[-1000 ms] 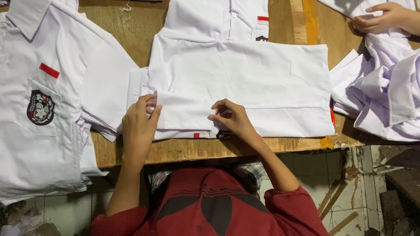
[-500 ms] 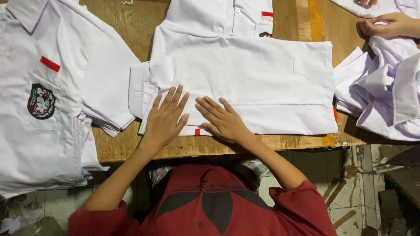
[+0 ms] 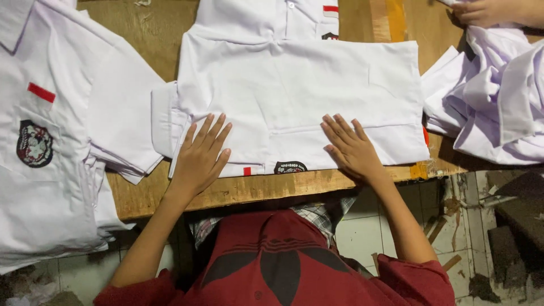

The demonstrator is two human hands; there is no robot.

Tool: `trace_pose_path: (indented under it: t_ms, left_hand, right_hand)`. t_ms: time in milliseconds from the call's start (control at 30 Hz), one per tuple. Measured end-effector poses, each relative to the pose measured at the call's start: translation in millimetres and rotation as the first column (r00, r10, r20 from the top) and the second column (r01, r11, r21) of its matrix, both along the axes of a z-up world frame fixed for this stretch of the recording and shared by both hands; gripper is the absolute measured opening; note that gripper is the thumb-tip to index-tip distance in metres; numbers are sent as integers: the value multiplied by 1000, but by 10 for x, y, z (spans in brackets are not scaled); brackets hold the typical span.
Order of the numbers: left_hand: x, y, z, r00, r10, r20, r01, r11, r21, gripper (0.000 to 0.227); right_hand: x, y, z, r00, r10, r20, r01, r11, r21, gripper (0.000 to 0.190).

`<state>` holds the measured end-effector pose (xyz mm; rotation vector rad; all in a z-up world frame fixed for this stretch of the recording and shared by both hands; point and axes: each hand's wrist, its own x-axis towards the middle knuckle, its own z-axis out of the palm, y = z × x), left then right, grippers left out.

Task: The person is buttoning, folding, and trimming loose threads on white school shirts at a work table.

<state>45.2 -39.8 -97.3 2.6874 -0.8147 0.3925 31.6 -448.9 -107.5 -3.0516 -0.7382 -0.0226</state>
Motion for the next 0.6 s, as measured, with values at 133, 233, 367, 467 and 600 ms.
trace_pose_path:
  t_ms: [133,233,367,467,600]
  left_hand:
    - [-13,-35,-16,1000,13,17,-13,1000,23,51]
    - [-25,-66,41,997,67,-48,-64,996,67,53]
    - [-36,-241,303,968,115,-224,-99,992,83,55]
    - [2,-512,494,957,107,-270,-81,991,106,57]
    - [149,-625,102,988,18,-156,3,991,136,56]
  right_hand:
    - [-89,-400,34,980,-174,-98,178,984,28,63]
    - [-141,-727,-5,957,-289,-37,288,957,-30,62]
    - [-104,-767,23,949,-314,22,314,949,-10,59]
    - [-6,-384,-41,980,-173,103,173,985,5,57]
    - [44,-77,-219,995,-49,85,44,997,57,60]
